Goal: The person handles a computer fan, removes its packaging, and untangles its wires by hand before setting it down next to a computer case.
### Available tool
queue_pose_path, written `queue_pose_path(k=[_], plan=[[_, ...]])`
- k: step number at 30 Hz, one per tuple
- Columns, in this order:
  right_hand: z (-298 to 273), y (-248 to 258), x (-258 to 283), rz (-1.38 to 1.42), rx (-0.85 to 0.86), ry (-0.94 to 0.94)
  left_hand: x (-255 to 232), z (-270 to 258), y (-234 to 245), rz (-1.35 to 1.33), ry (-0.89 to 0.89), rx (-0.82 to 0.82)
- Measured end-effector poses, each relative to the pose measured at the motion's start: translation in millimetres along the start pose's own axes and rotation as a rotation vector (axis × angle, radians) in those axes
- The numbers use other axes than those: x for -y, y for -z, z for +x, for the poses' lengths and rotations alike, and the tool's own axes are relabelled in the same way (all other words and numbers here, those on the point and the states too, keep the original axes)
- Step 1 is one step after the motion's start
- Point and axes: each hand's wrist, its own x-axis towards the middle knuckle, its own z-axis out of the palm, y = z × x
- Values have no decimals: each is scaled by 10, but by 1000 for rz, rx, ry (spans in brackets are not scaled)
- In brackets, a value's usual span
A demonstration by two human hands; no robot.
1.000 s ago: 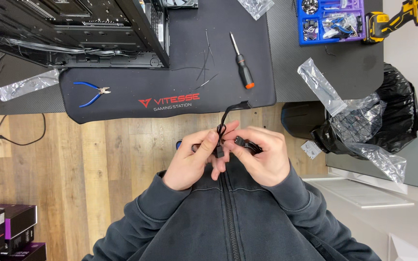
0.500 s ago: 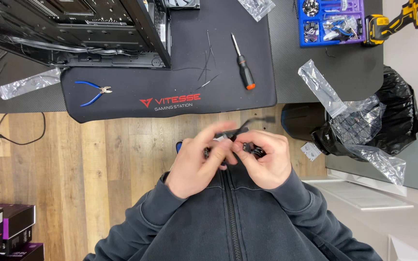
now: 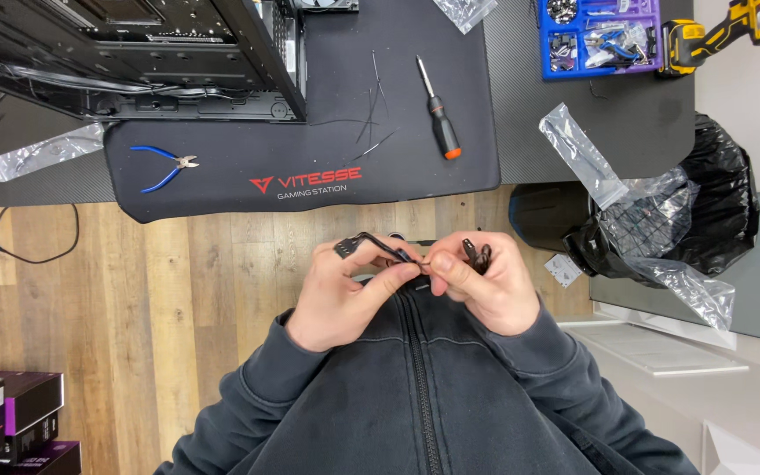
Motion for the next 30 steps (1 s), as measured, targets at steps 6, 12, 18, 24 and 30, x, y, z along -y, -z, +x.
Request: queue_pose_path(k=[6,12,18,24,30], plan=[[29,-56,257,-521,46,459,135,-51,-3,-85,5,-41],[-1,-12,106,-787,-55,864,36,-27,21,-76,-2,-16],[-42,-76,164,-695,-34,560,-85,22,19,55,-147,39],[-1,-104,228,-456,7,101,158,-66,-31,394,-540,-56],[31,85,-12,157,119,-285,44,-23,-23,271,-519,-7]])
